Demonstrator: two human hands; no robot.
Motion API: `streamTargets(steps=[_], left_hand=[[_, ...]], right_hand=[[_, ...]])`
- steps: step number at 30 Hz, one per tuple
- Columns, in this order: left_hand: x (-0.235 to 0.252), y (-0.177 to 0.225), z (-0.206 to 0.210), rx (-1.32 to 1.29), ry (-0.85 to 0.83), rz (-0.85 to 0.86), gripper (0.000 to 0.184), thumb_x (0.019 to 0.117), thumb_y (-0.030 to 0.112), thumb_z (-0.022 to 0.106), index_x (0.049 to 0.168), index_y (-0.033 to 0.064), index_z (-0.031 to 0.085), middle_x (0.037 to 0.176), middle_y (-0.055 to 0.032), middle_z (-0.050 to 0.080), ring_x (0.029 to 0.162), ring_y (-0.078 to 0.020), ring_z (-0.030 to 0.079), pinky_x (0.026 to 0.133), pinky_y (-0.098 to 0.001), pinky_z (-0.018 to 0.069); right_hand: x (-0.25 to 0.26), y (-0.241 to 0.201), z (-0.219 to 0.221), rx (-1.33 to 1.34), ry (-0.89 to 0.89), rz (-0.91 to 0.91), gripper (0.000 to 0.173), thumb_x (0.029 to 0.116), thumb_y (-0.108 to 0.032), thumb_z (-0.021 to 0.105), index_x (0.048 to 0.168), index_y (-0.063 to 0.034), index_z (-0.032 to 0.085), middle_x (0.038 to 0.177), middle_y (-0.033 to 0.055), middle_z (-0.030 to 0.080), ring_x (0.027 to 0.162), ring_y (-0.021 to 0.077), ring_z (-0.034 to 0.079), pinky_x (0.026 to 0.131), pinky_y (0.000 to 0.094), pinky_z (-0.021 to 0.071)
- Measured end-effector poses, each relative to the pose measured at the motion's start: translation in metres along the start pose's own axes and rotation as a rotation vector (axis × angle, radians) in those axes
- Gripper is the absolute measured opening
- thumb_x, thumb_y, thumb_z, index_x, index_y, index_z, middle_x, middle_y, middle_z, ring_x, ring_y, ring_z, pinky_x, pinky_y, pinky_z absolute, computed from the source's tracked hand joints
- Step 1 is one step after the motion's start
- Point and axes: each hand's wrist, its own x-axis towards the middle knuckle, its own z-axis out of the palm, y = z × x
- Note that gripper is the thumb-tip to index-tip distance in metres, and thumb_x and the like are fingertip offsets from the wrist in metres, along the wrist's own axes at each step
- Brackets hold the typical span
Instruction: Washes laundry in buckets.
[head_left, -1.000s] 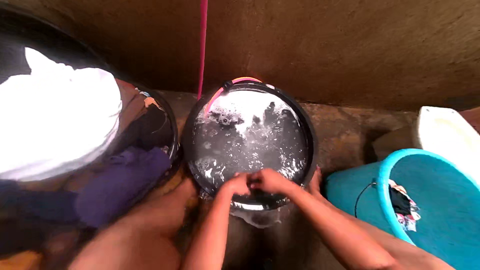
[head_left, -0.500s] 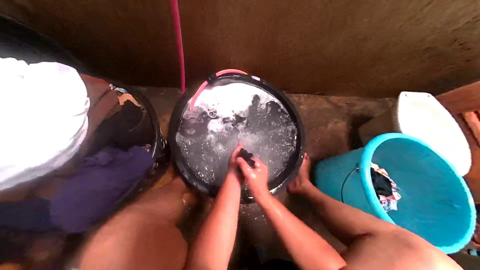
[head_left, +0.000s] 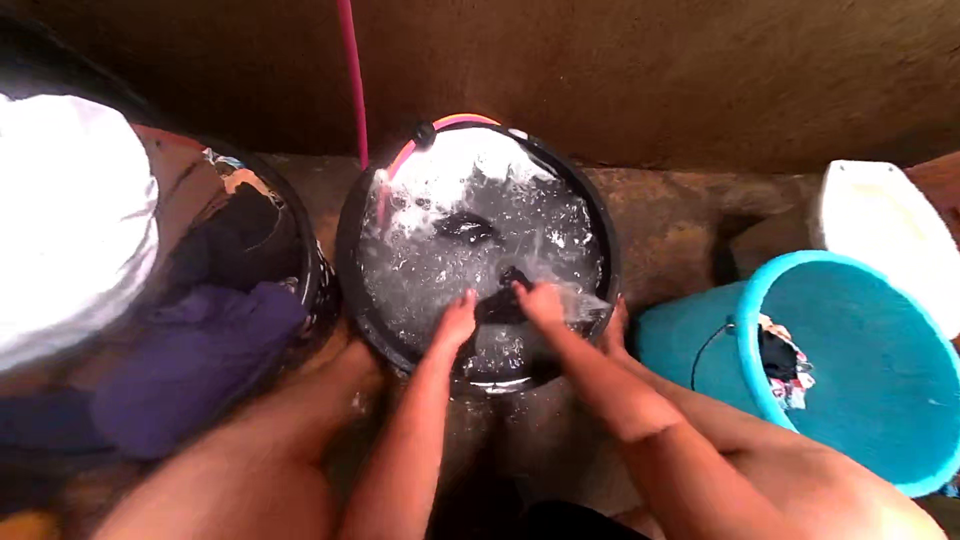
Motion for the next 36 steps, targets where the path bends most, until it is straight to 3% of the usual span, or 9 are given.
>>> streamTargets(steps=[3, 6, 11, 15, 18, 22, 26, 30, 36], left_hand=[[0.019, -0.029, -0.033, -0.201, 0.301, 0.036, 0.061, 0.1097, 0.049, 0.039, 0.152, 0.0068, 0.047, 0.158, -0.0315, 0.035, 0.145, -0.0489, 0.034, 0.117, -0.0656, 0.031], [0.009, -0.031, -0.015, -0.608, 0.189, -0.147, 0.072, 0.1051, 0.066, 0.033, 0.157, 0.0163, 0.042, 0.163, -0.0165, 0.037, 0.149, -0.0377, 0.035, 0.114, -0.0672, 0.0332], [0.008, -0.013, 0.009, -0.953, -0.123, -0.189, 0.071, 0.1055, 0.067, 0.021, 0.143, 0.0167, 0.055, 0.129, -0.0091, 0.065, 0.115, -0.0231, 0.063, 0.093, -0.0478, 0.0538], [-0.025, 0.038, -0.005, -0.952, -0.079, -0.187, 0.046, 0.1149, 0.029, 0.018, 0.133, 0.0008, 0.049, 0.117, -0.0114, 0.065, 0.102, -0.0112, 0.063, 0.087, -0.0258, 0.0527], [-0.032, 0.015, 0.02, -1.035, -0.082, -0.198, 0.044, 0.1141, 0.034, 0.027, 0.132, 0.0039, 0.054, 0.112, -0.0125, 0.064, 0.098, -0.0195, 0.062, 0.084, -0.0384, 0.0532], [-0.01, 0.004, 0.015, -0.598, -0.031, -0.144, 0.052, 0.1098, 0.046, 0.043, 0.136, 0.0053, 0.06, 0.129, -0.0186, 0.065, 0.117, -0.0306, 0.063, 0.096, -0.0517, 0.0531], [-0.005, -0.014, -0.013, 0.35, 0.182, -0.112, 0.07, 0.0921, 0.048, 0.072, 0.149, 0.013, 0.053, 0.166, -0.0233, 0.026, 0.15, -0.0497, 0.027, 0.113, -0.0712, 0.0322], [-0.017, -0.002, 0.015, 0.592, 0.054, 0.029, 0.11, 0.0732, 0.031, 0.092, 0.163, 0.0347, 0.029, 0.174, -0.0132, 0.005, 0.156, -0.0522, 0.005, 0.109, -0.0836, 0.0226], [-0.027, 0.008, 0.02, 0.164, 0.041, 0.328, 0.053, 0.0871, 0.012, 0.078, 0.136, 0.0007, 0.061, 0.136, -0.0253, 0.061, 0.13, -0.0389, 0.057, 0.11, -0.0558, 0.0461]], right_hand=[[0.033, 0.033, -0.02, -0.04, 0.208, -0.038, 0.072, 0.0965, -0.054, 0.063, 0.15, -0.0074, 0.049, 0.153, 0.0291, 0.044, 0.14, 0.0508, 0.043, 0.105, 0.0735, 0.0392], [0.032, 0.031, 0.011, 0.268, 0.175, -0.104, 0.075, 0.0978, -0.055, 0.061, 0.153, -0.0075, 0.045, 0.152, 0.0291, 0.045, 0.14, 0.0462, 0.045, 0.113, 0.0645, 0.0391], [-0.073, -0.052, 0.038, 0.635, -0.005, -0.373, 0.03, 0.1005, -0.024, 0.065, 0.116, 0.0014, 0.068, 0.112, 0.0192, 0.07, 0.106, 0.0287, 0.068, 0.096, 0.0501, 0.0551], [-0.13, -0.073, 0.048, 0.47, 0.12, -0.705, 0.03, 0.0939, -0.032, 0.067, 0.081, -0.0047, 0.073, 0.091, 0.0095, 0.073, 0.092, 0.0233, 0.07, 0.084, 0.0502, 0.0555], [-0.089, -0.064, 0.028, 0.294, 0.117, -0.487, 0.039, 0.103, -0.036, 0.056, 0.098, -0.0021, 0.075, 0.098, 0.0184, 0.074, 0.097, 0.0368, 0.071, 0.083, 0.0626, 0.0541], [-0.016, -0.018, 0.04, 0.211, -0.018, -0.207, 0.055, 0.1078, -0.051, 0.043, 0.126, -0.0048, 0.066, 0.123, 0.0236, 0.068, 0.118, 0.0422, 0.064, 0.098, 0.0653, 0.0493], [-0.011, 0.018, 0.053, 0.121, -0.127, -0.014, 0.061, 0.1058, -0.05, 0.049, 0.141, -0.0006, 0.056, 0.14, 0.0263, 0.059, 0.133, 0.0402, 0.056, 0.112, 0.0574, 0.0437], [-0.052, -0.012, 0.009, 0.358, -0.221, -0.054, 0.04, 0.1024, -0.021, 0.062, 0.137, -0.0013, 0.061, 0.136, 0.0228, 0.062, 0.126, 0.0342, 0.06, 0.106, 0.0526, 0.0486], [-0.147, -0.012, -0.086, 0.994, 0.007, -0.263, 0.029, 0.1008, -0.007, 0.062, 0.129, -0.0028, 0.067, 0.124, 0.0129, 0.069, 0.101, 0.0204, 0.068, 0.084, 0.0403, 0.0579]])
